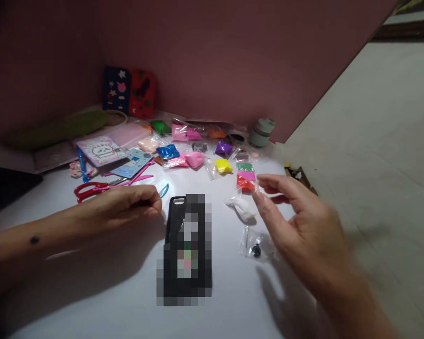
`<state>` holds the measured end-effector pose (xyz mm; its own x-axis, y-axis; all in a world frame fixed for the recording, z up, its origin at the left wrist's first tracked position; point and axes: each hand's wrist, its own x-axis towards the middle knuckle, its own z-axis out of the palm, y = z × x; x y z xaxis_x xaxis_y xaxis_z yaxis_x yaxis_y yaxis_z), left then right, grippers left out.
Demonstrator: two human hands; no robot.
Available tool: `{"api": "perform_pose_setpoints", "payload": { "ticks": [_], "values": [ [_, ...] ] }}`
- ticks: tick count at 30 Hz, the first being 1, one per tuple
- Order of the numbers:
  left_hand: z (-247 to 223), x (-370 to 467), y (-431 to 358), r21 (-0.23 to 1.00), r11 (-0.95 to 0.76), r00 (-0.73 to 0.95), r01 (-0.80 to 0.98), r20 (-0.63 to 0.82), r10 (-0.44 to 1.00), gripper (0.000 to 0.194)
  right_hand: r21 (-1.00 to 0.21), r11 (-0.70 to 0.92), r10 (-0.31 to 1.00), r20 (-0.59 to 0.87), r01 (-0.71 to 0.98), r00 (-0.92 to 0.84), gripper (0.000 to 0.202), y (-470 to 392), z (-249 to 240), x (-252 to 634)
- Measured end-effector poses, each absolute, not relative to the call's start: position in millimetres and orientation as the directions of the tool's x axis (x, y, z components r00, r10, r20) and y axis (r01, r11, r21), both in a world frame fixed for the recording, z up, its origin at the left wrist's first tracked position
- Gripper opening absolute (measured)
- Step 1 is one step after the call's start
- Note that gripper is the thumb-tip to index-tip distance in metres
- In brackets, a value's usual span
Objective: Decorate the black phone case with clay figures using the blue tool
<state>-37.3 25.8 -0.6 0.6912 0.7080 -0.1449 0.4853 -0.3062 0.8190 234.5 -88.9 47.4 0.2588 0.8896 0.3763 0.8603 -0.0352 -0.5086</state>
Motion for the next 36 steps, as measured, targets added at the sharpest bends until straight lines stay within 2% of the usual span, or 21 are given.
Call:
{"api": "perform_pose_setpoints", "payload": {
  "ticks": [3, 4, 8, 13, 17, 20, 23, 28, 32, 34, 36],
  "values": [
    [7, -38, 23, 0.804, -0.322, 0.754, 0.501, -0.223, 0.618, 0.015, -0.191, -0.179, 0.912, 0.335, 0.965, 0.235, 0.049, -102, 24, 252],
    [9, -39, 22, 0.801, -0.326, 0.765, 0.501, -0.235, 0.600, 0.016, -0.125, -0.153, 0.935, 0.302, 0.980, 0.184, 0.050, -107, 12, 256],
    [9, -40, 19, 0.815, -0.315, 0.783, 0.486, -0.246, 0.571, 0.016, -0.114, -0.084, 0.946, 0.303, 0.990, 0.115, 0.041, -123, -18, 267],
    [6, -39, 15, 0.851, -0.288, 0.796, 0.438, -0.218, 0.565, 0.016, -0.111, 0.003, 0.948, 0.316, 0.994, 0.033, 0.031, -101, -9, 263],
    [3, -39, 15, 0.933, -0.109, 0.800, 0.342, -0.228, 0.555, 0.020, -0.105, 0.074, 0.969, 0.243, 0.992, -0.047, 0.020, -68, -13, 245],
    [-1, -39, 18, 0.962, 0.137, 0.798, 0.236, -0.272, 0.538, 0.023, -0.134, 0.070, 0.971, 0.236, 0.988, -0.037, 0.009, -52, -20, 234],
    [-2, -39, 19, 0.949, 0.255, 0.788, 0.187, -0.300, 0.538, 0.024, -0.187, 0.056, 0.964, 0.267, 0.981, -0.004, 0.011, -51, -12, 227],
    [2, -38, 16, 0.951, 0.285, 0.771, 0.119, -0.269, 0.577, 0.019, -0.331, 0.100, 0.969, 0.245, 0.938, -0.017, 0.022, -81, 18, 205],
    [7, -36, 10, 0.958, 0.278, 0.807, 0.066, -0.215, 0.550, 0.015, -0.602, 0.118, 0.985, 0.175, 0.790, -0.014, 0.037, -113, 18, 182],
    [12, -36, 4, 0.967, 0.253, 0.817, 0.035, -0.174, 0.550, 0.015, -0.643, 0.166, 0.980, 0.192, 0.748, -0.053, 0.041, -125, 12, 174],
    [18, -36, -5, 0.980, 0.197, 0.814, 0.007, -0.120, 0.568, 0.014, -0.626, 0.226, 0.966, 0.245, 0.747, -0.087, 0.041, -133, 5, 167]
  ]
}}
